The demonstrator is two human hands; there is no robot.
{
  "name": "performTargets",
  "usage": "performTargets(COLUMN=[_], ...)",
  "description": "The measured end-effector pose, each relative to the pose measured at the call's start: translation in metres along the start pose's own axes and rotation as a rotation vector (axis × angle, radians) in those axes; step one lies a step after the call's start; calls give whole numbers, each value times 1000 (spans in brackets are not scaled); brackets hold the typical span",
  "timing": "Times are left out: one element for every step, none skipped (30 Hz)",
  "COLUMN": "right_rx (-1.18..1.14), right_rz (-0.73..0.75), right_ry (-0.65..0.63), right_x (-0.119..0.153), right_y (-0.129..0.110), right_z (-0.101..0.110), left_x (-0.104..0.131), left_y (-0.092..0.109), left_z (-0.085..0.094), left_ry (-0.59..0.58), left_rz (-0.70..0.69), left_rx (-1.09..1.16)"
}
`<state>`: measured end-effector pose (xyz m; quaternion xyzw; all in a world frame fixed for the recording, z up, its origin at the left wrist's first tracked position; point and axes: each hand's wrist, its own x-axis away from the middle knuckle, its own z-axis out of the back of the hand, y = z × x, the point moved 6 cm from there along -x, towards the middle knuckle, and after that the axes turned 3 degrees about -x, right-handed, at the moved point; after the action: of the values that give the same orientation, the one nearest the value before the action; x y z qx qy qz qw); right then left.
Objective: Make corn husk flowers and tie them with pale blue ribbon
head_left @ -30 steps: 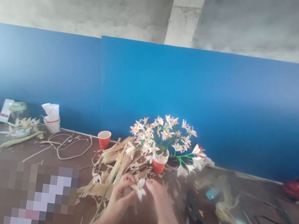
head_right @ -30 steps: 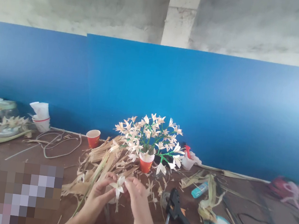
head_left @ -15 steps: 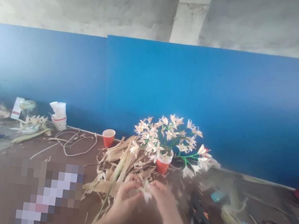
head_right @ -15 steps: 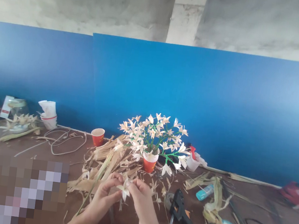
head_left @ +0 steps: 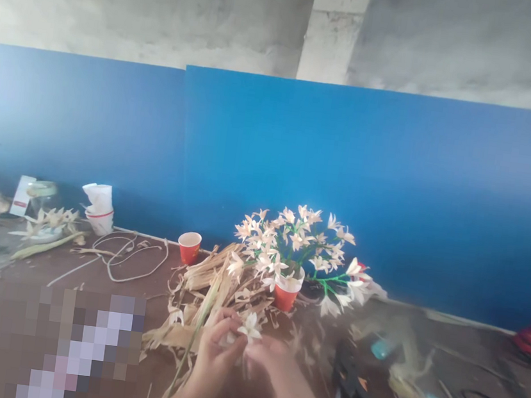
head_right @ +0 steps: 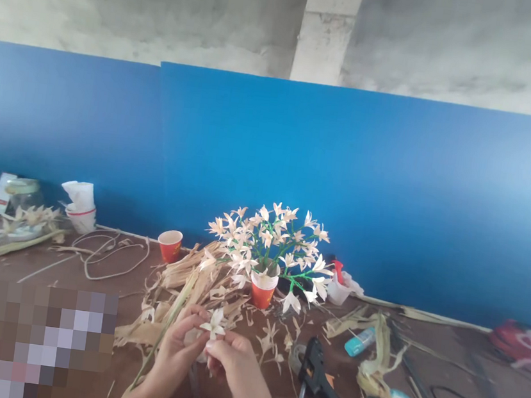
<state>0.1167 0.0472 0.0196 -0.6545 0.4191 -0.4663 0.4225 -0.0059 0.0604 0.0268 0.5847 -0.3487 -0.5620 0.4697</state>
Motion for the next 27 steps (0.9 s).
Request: performTargets(right_rx=[-22, -41, -55, -64, -67, -62, -48, -28, -3, 25, 52, 77, 95, 106, 112, 115, 114, 110, 102, 91, 80, 70, 64, 63, 68, 78, 91], right_rz=[9, 19, 27, 30, 30, 28, 25, 20, 17, 16, 19, 24, 28, 32, 34, 32, 30, 29, 24, 18, 11, 4, -2, -6, -5, -5, -6], right_ry=[-3, -12, -21, -30, -44, -60, -71, -73, -70, -64, -60, -58, -61, -65, -68, -74, -78, -79, -82, -86, -91, -98, -103, -111, -111, -105, -91], right_x=[0, 0, -2, -3, -5, -7, -8, -9, -9, -9, -8, -7, -6, -5, -4, -4, -4, -5, -7, -8, -9, -9, -8, -7, -6, -4, -2], right_y=[1, 2, 3, 5, 6, 7, 7, 6, 5, 4, 2, 0, -2, -3, -3, -3, -1, 0, 2, 3, 5, 5, 5, 4, 1, -1, -4], right_z=[0, 0, 0, 1, 1, 1, 1, 2, 3, 4, 5, 6, 7, 7, 8, 8, 8, 8, 8, 8, 8, 8, 8, 7, 6, 6, 5], left_x=[0, 0, 0, -1, -1, -1, -1, -2, -2, -2, -2, -2, -2, -2, -2, -2, -2, -2, -2, -2, -3, -3, -3, -2, -2, -1, -1], left_y=[0, -1, -2, -3, -4, -5, -6, -7, -8, -8, -9, -9, -9, -8, -8, -8, -7, -7, -7, -7, -6, -5, -3, -1, 1, 3, 5], left_z=[0, 0, -1, -1, -1, -2, -3, -4, -4, -5, -5, -6, -6, -7, -8, -9, -9, -10, -9, -9, -8, -8, -8, -7, -7, -6, -6], left_ry=[-3, -4, -6, -11, -19, -32, -45, -59, -70, -80, -88, -95, -105, -117, -131, -144, -153, -156, -151, -143, -134, -129, -124, -120, -117, -112, -103], left_rz=[-20, -30, -32, -26, -16, -3, 11, 24, 33, 41, 46, 47, 47, 46, 46, 45, 43, 40, 33, 21, 1, -28, -62, -97, -132, -160, -181], left_rx=[-23, -41, -49, -49, -43, -33, -21, -9, 3, 13, 21, 27, 32, 35, 37, 39, 39, 35, 27, 16, 2, -14, -35, -60, -91, -123, -152])
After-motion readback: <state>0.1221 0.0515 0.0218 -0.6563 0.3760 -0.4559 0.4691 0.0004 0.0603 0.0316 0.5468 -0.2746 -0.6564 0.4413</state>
